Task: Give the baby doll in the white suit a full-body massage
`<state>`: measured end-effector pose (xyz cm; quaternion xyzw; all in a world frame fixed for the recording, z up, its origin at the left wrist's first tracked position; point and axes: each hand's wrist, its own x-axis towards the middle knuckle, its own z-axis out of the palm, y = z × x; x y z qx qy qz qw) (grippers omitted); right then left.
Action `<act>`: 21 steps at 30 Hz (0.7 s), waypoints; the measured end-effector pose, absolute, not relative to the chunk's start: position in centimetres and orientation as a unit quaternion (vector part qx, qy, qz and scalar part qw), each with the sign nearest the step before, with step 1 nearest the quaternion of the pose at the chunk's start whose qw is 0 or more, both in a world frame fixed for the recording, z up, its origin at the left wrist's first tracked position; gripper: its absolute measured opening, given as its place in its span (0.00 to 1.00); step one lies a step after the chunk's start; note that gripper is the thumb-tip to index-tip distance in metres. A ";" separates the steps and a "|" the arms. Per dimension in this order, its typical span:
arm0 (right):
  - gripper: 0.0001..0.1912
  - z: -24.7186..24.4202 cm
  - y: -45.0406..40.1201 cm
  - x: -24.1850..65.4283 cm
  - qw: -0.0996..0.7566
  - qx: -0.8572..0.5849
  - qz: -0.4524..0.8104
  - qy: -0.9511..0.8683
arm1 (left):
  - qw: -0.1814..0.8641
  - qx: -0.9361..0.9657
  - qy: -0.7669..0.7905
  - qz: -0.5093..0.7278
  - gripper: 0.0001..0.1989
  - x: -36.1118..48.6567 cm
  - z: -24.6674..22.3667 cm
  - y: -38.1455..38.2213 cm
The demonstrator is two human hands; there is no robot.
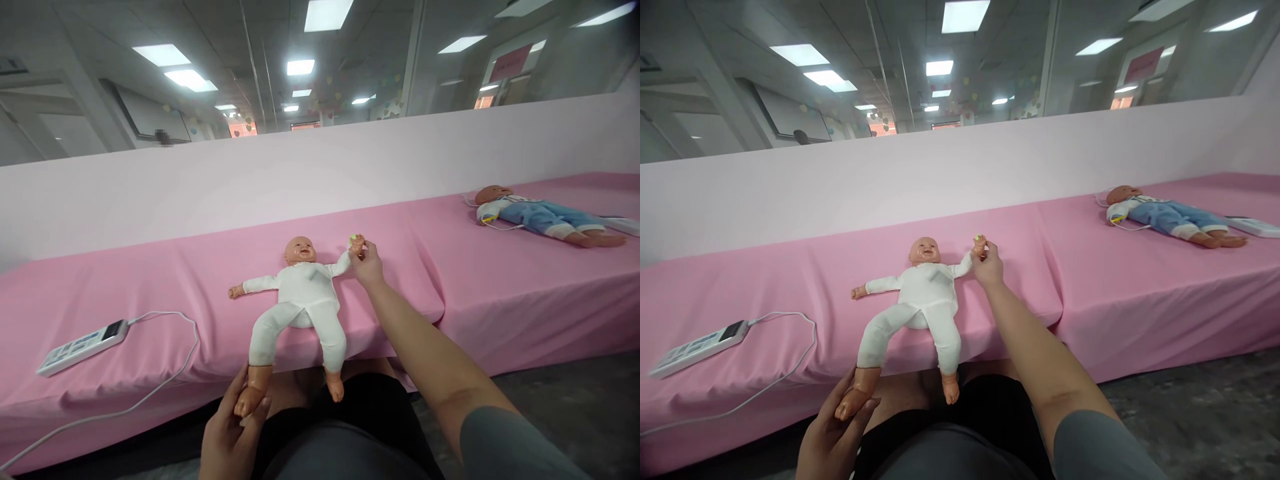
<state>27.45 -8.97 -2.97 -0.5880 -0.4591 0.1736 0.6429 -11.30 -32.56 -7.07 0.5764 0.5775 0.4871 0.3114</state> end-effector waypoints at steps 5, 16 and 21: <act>0.27 -1.8 -10.5 24.1 0.579 -0.522 0.057 -0.624 | 0.258 0.641 0.564 0.453 0.35 -9.3 -3.2 -29.1; 0.19 -1.4 -12.9 20.6 0.338 -0.499 -0.080 -0.794 | 0.099 0.745 0.571 0.329 0.34 -2.7 1.0 -20.3; 0.18 -0.9 -13.6 19.9 0.346 -0.528 -0.050 -0.774 | 0.094 0.738 0.575 0.341 0.34 -2.5 0.7 -20.8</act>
